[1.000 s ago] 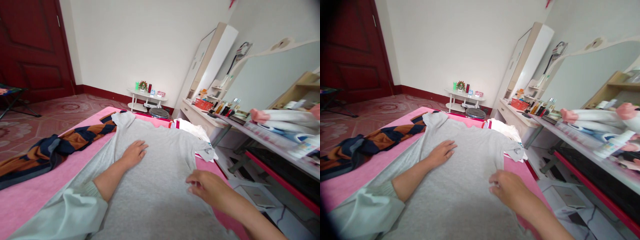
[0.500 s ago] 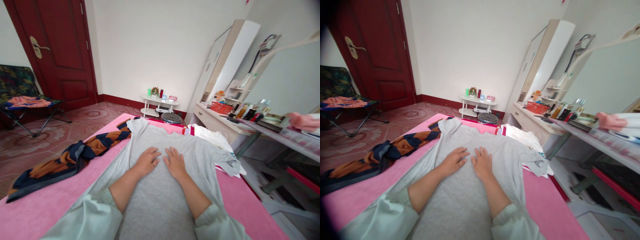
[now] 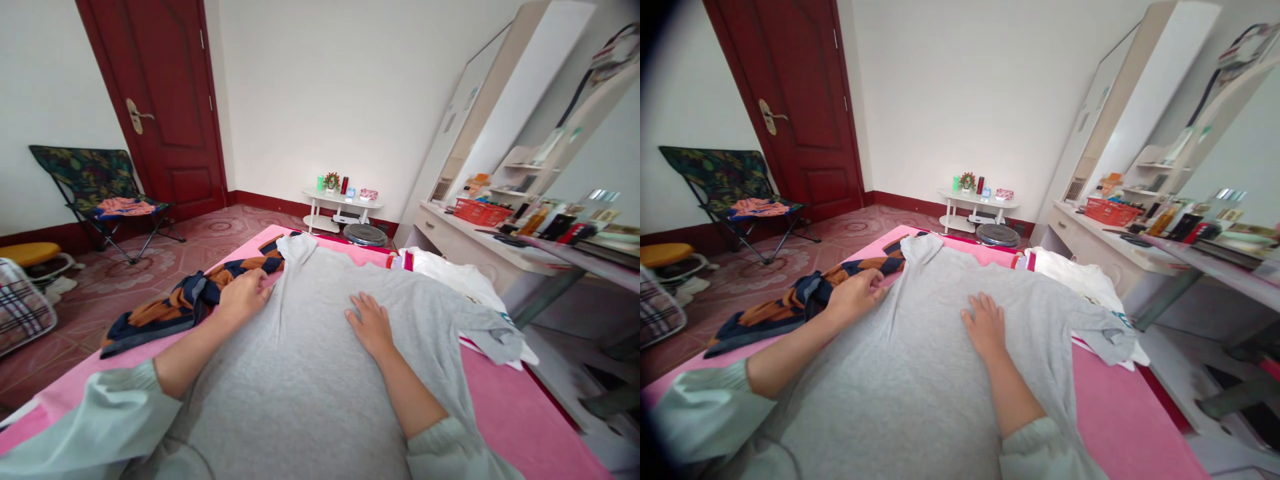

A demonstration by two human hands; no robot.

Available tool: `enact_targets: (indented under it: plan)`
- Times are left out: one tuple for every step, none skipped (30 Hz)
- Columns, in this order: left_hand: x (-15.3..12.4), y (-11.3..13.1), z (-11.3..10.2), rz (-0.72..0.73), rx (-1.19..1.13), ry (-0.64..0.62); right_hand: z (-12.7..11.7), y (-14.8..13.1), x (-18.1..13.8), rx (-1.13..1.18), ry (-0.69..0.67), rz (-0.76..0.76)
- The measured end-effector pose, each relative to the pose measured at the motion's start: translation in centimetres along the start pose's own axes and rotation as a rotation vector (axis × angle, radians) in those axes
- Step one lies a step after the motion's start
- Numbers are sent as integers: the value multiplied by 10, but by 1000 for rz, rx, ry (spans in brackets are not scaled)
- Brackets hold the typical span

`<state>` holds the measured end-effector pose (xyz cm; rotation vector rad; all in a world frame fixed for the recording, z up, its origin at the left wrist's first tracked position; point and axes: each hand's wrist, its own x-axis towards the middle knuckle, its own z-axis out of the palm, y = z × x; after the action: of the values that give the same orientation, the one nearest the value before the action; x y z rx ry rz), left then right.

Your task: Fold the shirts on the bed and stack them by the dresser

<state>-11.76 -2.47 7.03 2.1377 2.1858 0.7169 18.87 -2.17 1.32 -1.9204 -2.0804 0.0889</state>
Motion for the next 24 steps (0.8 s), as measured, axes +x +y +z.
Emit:
enact_targets:
  plan:
    - [-4, -8, -4, -21, 56, -53, 0, 0, 0, -3, 3, 0]
    - [-9, -14, -6, -30, 105, -105, 1, 0, 0, -6, 6, 2]
    - [-14, -18, -6, -24, 149, -147, 1, 0, 0, -9, 7, 2]
    - [-19, -20, -4, -4, 187, -176, 1, 0, 0, -11, 8, 0]
    - [-24, -21, -3, 24, 217, -195, 1, 0, 0, -12, 9, -3]
    - [-28, -21, -1, 52, 238, -208, 1, 0, 0, -12, 11, -5]
    - [-32, -21, 0, 74, 251, -215, 2, 0, 0, -12, 10, -6]
    - [-35, -20, -1, 84, 258, -211, 2, 0, 0, -12, 8, -6]
    - [-37, -20, -3, 81, 260, -199, 2, 0, 0, -11, 5, -5]
    - [-38, -21, -6, 68, 256, -182, 1, 0, 0, -10, 3, -2]
    - [-39, -23, -11, 55, 248, -161, 1, 0, 0, -10, 4, 2]
    - [-39, -26, -15, 44, 240, -141, 0, -1, -1, -11, 11, 10]
    - [-39, -30, -20, 38, 234, -127, 0, -1, -1, -14, 25, 23]
    - [-40, -34, -23, 35, 229, -123, -1, -2, -2, -17, 40, 39]
    - [-40, -39, -26, 36, 226, -134, -2, -4, -3, -23, 53, 55]
    - [-39, -44, -27, 39, 224, -160, -2, -5, -3, -33, 55, 66]
    - [-39, -48, -27, 44, 228, -203, -2, -6, -4, -44, 47, 67]
    - [-37, -51, -27, 50, 239, -257, -1, -7, -5, -57, 32, 62]
    - [-33, -53, -26, 58, 257, -317, -1, -9, -5, -70, 14, 52]
    - [-28, -52, -25, 67, 277, -373, 0, -10, -5, -81, 1, 42]
    - [-21, -50, -25, 77, 294, -412, 0, -10, -5, -89, -5, 35]
    - [-11, -46, -25, 87, 300, -422, 1, -11, -5, -94, -4, 33]
    - [1, -39, -25, 100, 290, -406, 1, -11, -5, -95, 2, 36]
    - [15, -32, -25, 118, 264, -367, 1, -11, -5, -94, 9, 37]
